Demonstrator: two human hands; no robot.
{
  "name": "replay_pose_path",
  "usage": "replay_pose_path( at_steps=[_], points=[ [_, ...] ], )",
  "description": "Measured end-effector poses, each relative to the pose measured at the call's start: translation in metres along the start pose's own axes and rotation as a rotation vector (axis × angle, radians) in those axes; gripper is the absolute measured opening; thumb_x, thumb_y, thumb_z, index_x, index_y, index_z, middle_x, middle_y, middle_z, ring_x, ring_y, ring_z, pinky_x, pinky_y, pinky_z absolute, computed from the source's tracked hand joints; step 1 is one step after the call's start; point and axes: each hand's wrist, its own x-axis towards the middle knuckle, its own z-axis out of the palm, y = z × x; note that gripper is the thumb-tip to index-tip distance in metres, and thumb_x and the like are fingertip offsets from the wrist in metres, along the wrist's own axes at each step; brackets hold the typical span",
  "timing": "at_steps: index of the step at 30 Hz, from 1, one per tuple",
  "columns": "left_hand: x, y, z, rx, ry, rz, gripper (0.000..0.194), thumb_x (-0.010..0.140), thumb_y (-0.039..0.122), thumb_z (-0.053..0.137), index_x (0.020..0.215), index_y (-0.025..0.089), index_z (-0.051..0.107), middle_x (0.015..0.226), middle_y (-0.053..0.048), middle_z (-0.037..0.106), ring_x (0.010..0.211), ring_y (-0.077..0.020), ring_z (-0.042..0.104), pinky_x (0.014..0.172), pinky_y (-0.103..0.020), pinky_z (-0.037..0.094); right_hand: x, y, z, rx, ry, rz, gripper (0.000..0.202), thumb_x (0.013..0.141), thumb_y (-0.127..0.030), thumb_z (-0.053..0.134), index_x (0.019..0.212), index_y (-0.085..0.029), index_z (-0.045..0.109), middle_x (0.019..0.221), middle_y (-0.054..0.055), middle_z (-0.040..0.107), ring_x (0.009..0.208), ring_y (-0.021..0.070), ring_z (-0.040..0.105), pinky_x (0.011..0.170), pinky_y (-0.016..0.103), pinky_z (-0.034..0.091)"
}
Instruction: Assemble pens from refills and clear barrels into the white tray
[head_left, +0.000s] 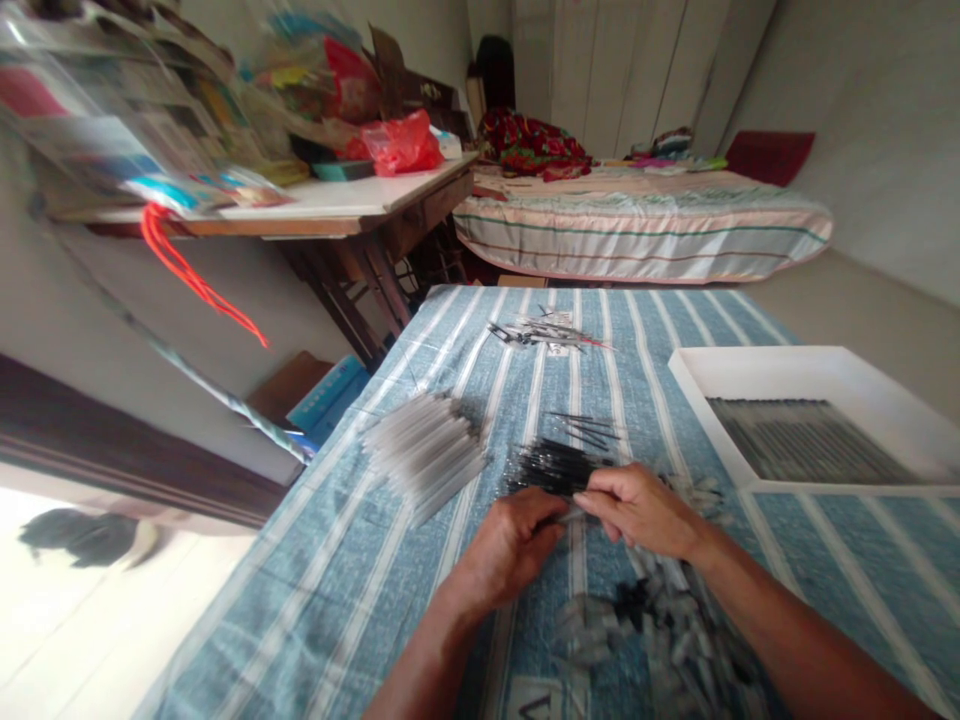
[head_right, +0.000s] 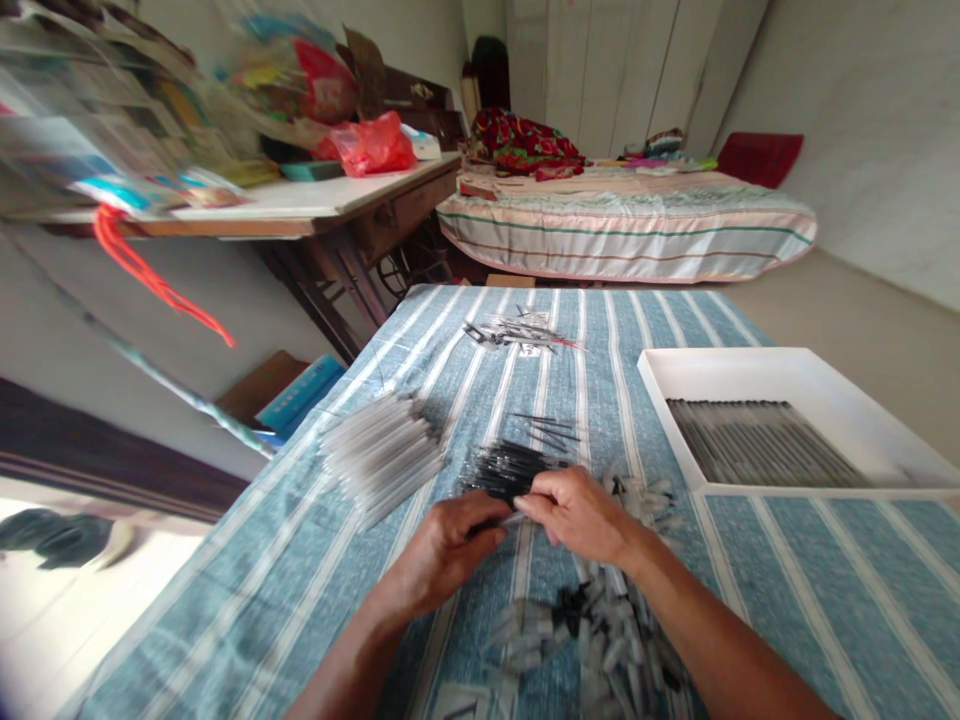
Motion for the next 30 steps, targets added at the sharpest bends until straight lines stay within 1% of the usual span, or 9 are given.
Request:
replay_pose_path(
  at_steps=[4, 7, 9, 11, 14, 18, 23, 27, 30],
  points=[
    [0.001, -0.002, 0.0, 0.106, 0.033, 0.003, 0.013, 0.083, 0.013, 0.051, 0.084, 0.015, 0.064, 0.08, -0.004, 0.064, 0.076, -0.0161, 0.059, 0.068, -0.024, 0.042, 0.001, -0.001, -0.002, 0.019, 0.033, 0.016, 0.038, 0.087, -0.041, 0.044, 0.057, -0.019, 0.047, 0.045, -0.004, 0.052, 0.038, 0.0072, 0.046, 0.043, 0.018, 0.035],
    [0.001, -0.006, -0.003, 0.169, 0.09, -0.025, 0.014, 0.084, 0.016, 0.05, 0.08, 0.015, 0.063, 0.075, -0.004, 0.062, 0.071, -0.0157, 0.059, 0.065, -0.024, 0.042, -0.001, -0.004, -0.007, -0.02, 0.042, 0.006, 0.036, 0.086, -0.041, 0.047, 0.059, -0.017, 0.052, 0.046, -0.004, 0.052, 0.041, 0.0074, 0.045, 0.044, 0.018, 0.033],
    [0.002, -0.008, -0.007, 0.201, 0.199, -0.063, 0.012, 0.083, 0.017, 0.051, 0.079, 0.015, 0.062, 0.072, -0.003, 0.061, 0.068, -0.0153, 0.058, 0.064, -0.025, 0.042, -0.004, -0.006, -0.009, -0.094, -0.03, -0.04, 0.027, 0.081, -0.036, 0.054, 0.064, -0.016, 0.06, 0.049, -0.005, 0.053, 0.045, 0.0076, 0.045, 0.046, 0.018, 0.031],
    [0.002, -0.01, -0.01, 0.207, 0.315, -0.092, 0.01, 0.082, 0.019, 0.053, 0.079, 0.016, 0.062, 0.072, -0.003, 0.06, 0.067, -0.0152, 0.058, 0.064, -0.026, 0.043, -0.007, -0.009, -0.009, -0.205, -0.167, -0.097, 0.015, 0.076, -0.029, 0.061, 0.069, -0.017, 0.066, 0.052, -0.005, 0.056, 0.049, 0.0084, 0.048, 0.048, 0.019, 0.03],
    [0.001, -0.011, -0.013, 0.186, 0.42, -0.101, 0.01, 0.08, 0.023, 0.055, 0.077, 0.017, 0.061, 0.072, -0.002, 0.06, 0.067, -0.0148, 0.057, 0.064, -0.026, 0.044, -0.011, -0.015, -0.002, -0.399, -0.322, -0.171, 0.01, 0.072, -0.026, 0.064, 0.075, -0.019, 0.071, 0.059, -0.002, 0.065, 0.058, 0.0118, 0.057, 0.053, 0.021, 0.032],
    [0.001, -0.01, -0.012, 0.19, 0.475, -0.145, 0.011, 0.079, 0.027, 0.056, 0.077, 0.017, 0.061, 0.069, -0.001, 0.06, 0.062, -0.0138, 0.057, 0.061, -0.025, 0.043, -0.014, -0.024, 0.013, -0.597, -0.383, -0.258, 0.016, 0.076, -0.021, 0.057, 0.082, -0.019, 0.071, 0.073, 0.005, 0.073, 0.07, 0.0172, 0.065, 0.06, 0.024, 0.034],
    [0.001, -0.003, -0.01, 0.141, 0.499, -0.214, 0.014, 0.078, 0.029, 0.057, 0.077, 0.016, 0.062, 0.063, 0.002, 0.057, 0.055, -0.0112, 0.052, 0.055, -0.023, 0.039, -0.016, -0.027, 0.033, -0.733, -0.464, -0.307, 0.017, 0.077, -0.019, 0.052, 0.073, -0.016, 0.069, 0.069, 0.008, 0.072, 0.062, 0.0187, 0.065, 0.053, 0.026, 0.03],
    [0.0, 0.002, -0.011, -0.014, 0.533, -0.281, 0.017, 0.075, 0.032, 0.062, 0.07, 0.016, 0.062, 0.054, 0.005, 0.049, 0.049, -0.0086, 0.044, 0.05, -0.021, 0.034, -0.016, -0.024, 0.038, -0.768, -0.426, -0.32, 0.017, 0.077, -0.019, 0.051, 0.073, -0.015, 0.067, 0.066, 0.009, 0.07, 0.057, 0.0187, 0.063, 0.051, 0.026, 0.029],
    [0.002, 0.004, -0.011, -0.276, 0.591, -0.309, 0.017, 0.073, 0.031, 0.065, 0.068, 0.016, 0.06, 0.053, 0.005, 0.051, 0.049, -0.0079, 0.043, 0.048, -0.02, 0.033, -0.014, -0.021, 0.035, -0.666, -0.294, -0.305, 0.012, 0.074, -0.018, 0.053, 0.074, -0.017, 0.065, 0.064, 0.005, 0.068, 0.057, 0.0163, 0.059, 0.053, 0.025, 0.03]
  ],
)
